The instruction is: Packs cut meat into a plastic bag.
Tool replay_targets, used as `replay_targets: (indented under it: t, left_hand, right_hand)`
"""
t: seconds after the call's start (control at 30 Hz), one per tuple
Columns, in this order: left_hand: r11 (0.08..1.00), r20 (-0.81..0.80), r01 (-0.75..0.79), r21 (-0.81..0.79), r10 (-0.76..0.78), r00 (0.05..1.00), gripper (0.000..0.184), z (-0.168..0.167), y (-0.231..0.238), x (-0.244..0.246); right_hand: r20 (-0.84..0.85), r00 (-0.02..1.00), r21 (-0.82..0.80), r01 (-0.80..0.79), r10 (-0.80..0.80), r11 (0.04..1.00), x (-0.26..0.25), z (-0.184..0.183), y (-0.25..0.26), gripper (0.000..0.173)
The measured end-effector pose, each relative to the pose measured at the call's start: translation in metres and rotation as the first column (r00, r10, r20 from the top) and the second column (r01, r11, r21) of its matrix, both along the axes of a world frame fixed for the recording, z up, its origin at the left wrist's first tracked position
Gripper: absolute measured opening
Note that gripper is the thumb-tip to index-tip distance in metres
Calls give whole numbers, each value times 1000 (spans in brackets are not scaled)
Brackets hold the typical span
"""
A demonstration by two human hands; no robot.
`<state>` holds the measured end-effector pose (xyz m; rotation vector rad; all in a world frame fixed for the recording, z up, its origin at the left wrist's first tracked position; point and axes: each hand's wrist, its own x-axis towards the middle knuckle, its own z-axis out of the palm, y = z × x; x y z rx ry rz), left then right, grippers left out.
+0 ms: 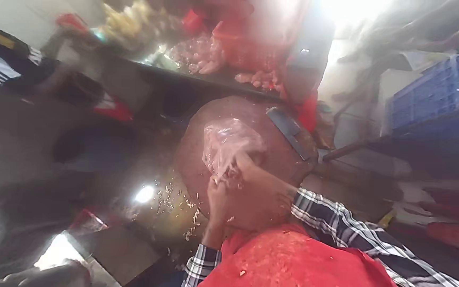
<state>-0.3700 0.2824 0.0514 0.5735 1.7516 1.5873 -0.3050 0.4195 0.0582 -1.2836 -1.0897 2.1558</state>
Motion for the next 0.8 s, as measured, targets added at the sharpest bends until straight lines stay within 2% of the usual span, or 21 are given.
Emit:
replay_targets:
  t: [0.03, 0.07, 0.1, 0.13, 0.17, 0.2, 0.27, 0.3, 0.37, 0.43, 0.53, 0.6, 0.67, 0.8]
  left_hand:
    - [997, 44, -48, 60, 45, 998, 17, 8, 8, -16]
    - [990, 90, -99, 101, 90, 992, 16, 15, 16, -30]
    - [982, 140, -139, 128, 121, 983, 16, 21, 23, -43]
    - [973, 183, -179, 143, 152, 971, 17, 25, 30, -56]
    - [966, 212, -215, 141, 182, 960, 22, 24, 34, -68]
    - [962, 225, -241, 124, 210, 952, 27, 22, 37, -77]
    - [959, 154, -268, 91, 253, 955, 26, 22, 43, -90]
    - [959, 63, -270, 87, 265, 962, 20, 23, 44, -91]
    - [960, -80, -249, 126, 260, 962, 10, 21, 46, -87]
    - [966, -28, -212, 145, 219, 975, 11, 15, 47, -79]
    - [966, 214, -173, 190, 131, 968, 13, 23, 53, -74]
    - [951, 240, -139, 275, 72, 968, 15, 49, 52, -78]
    - [909, 190, -111, 403, 35, 981, 16, 90, 47, -90]
    - [828, 108, -108, 551, 58, 992, 22, 174, 40, -117]
  right_hand:
    - [73, 988, 139, -142, 133, 980, -8, 6, 13, 39]
    - [203, 935, 324, -343, 290, 882, -7, 12, 28, 41]
    - [414, 828, 480, -551, 378, 683, 0, 20, 45, 47]
    - [622, 701, 561, -709, 347, 428, 10, 26, 61, 51]
    - [766, 594, 557, -804, 247, 208, 24, 28, 74, 54]
    - [838, 525, 523, -850, 149, 55, 42, 26, 89, 55]
    - [887, 461, 457, -873, 18, -171, 80, 16, 123, 54]
    - [892, 451, 422, -858, -38, -292, 98, 9, 137, 53]
    - [854, 508, 392, -769, -111, -505, 126, 1, 153, 35]
    - [825, 547, 371, -713, -141, -594, 143, -4, 152, 10]
    - [861, 490, 346, -762, -137, -548, 140, 13, 139, 23]
    - [832, 537, 405, -757, -135, -513, 131, 38, 138, 30]
    - [757, 644, 506, -683, -109, -526, 117, 84, 141, 35]
    - [598, 797, 550, -489, -91, -677, 100, 201, 131, 49]
